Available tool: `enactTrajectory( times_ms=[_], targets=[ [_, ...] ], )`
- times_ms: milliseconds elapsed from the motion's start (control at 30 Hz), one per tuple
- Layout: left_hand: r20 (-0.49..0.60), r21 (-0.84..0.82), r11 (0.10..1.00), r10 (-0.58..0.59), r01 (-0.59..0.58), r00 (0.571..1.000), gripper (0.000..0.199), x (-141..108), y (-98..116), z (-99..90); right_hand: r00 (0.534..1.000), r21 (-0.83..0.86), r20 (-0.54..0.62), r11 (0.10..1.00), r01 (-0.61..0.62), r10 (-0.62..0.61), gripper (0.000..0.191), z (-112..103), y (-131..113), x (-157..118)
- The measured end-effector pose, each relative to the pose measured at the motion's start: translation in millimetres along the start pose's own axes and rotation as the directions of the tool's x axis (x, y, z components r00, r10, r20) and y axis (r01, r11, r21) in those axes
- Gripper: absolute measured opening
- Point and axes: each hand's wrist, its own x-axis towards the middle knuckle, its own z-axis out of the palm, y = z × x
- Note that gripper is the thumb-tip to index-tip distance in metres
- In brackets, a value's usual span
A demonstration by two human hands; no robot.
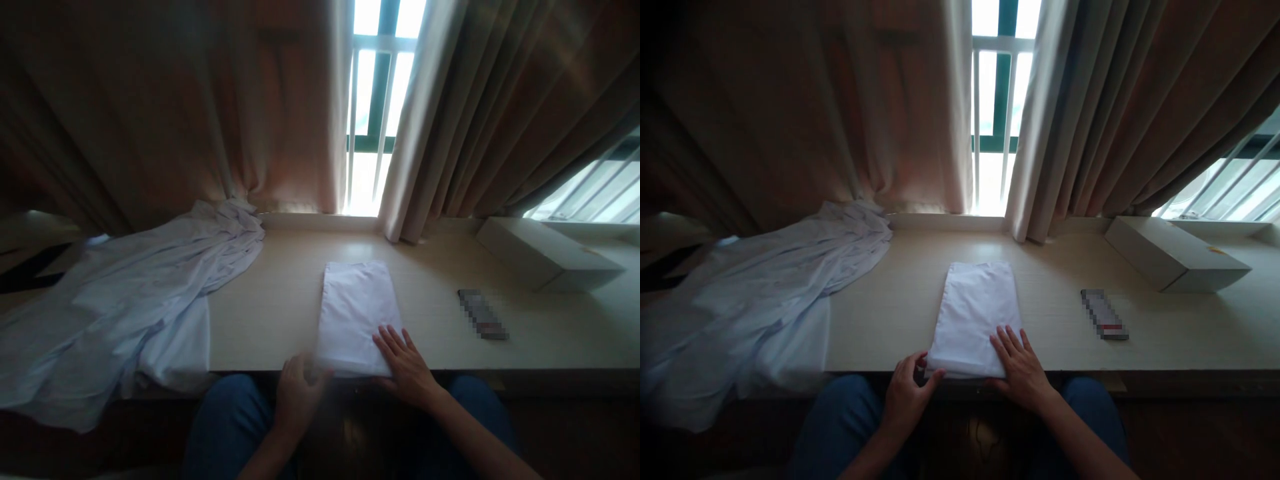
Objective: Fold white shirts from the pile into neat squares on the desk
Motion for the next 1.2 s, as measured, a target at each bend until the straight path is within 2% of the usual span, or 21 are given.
enactTrajectory(
  times_ms=[100,200,333,500,600,700,800,867,967,1033,1100,1200],
  targets=[
    [0.081,-0.06,0.983,-0.171,0.176,0.982,0.043,12.9,11.7,2.1,1.0,0.002,-0.008,1.0,0.005,-0.005,0.087,0.0,-0.5,-0.8],
    [0.109,-0.128,0.955,-0.256,0.269,0.961,0.036,26.4,21.3,1.2,0.999,0.002,-0.033,1.0,-0.006,0.006,0.084,-0.6,-1.8,-1.8],
    [0.101,-0.294,0.9,-0.304,0.32,0.947,0.029,33.0,27.1,-4.8,0.998,0.008,-0.067,1.0,-0.013,0.013,0.081,-3.5,-4.3,-3.7],
    [0.101,-0.461,0.8,-0.382,0.384,0.919,0.032,26.0,25.5,-3.7,0.999,0.019,-0.047,1.0,-0.025,0.026,0.076,-6.4,-6.7,-5.0],
    [0.113,-0.444,0.785,-0.429,0.432,0.896,0.032,21.1,19.3,3.3,0.998,0.022,-0.052,0.999,-0.024,0.026,0.076,-6.6,-6.3,-5.9],
    [0.089,-0.367,0.824,-0.431,0.432,0.898,0.025,19.8,12.2,6.7,0.997,0.024,-0.075,1.0,-0.015,0.017,0.069,-9.9,-5.5,-5.3],
    [0.09,-0.253,0.887,-0.377,0.387,0.922,0.023,21.1,10.6,2.5,0.993,0.029,-0.115,0.999,-0.035,0.038,0.054,-18.2,-8.6,5.2],
    [0.075,-0.129,0.938,-0.313,0.321,0.947,0.022,23.2,14.7,-1.6,0.989,0.046,-0.137,0.997,-0.055,0.061,0.048,-24.6,-13.7,22.0],
    [-0.006,0.018,0.997,-0.076,0.076,0.997,0.032,30.3,27.8,-1.8,0.989,0.096,-0.125,0.993,-0.063,0.075,0.047,-29.0,-23.2,60.7],
    [-0.007,0.087,0.985,0.152,-0.15,0.988,0.042,38.5,37.1,4.8,0.996,0.139,-0.074,0.989,-0.045,0.056,0.047,-25.5,-28.4,90.2],
    [0.051,0.162,0.939,0.3,-0.304,0.953,0.045,47.8,41.7,16.2,1.0,0.177,-0.007,0.984,-0.028,0.03,0.048,-16.9,-31.6,117.7],
    [0.136,0.276,0.898,0.318,-0.344,0.938,0.053,57.4,33.9,36.5,0.996,0.199,0.083,0.98,-0.029,0.013,0.05,0.8,-32.6,150.7]
  ],
)
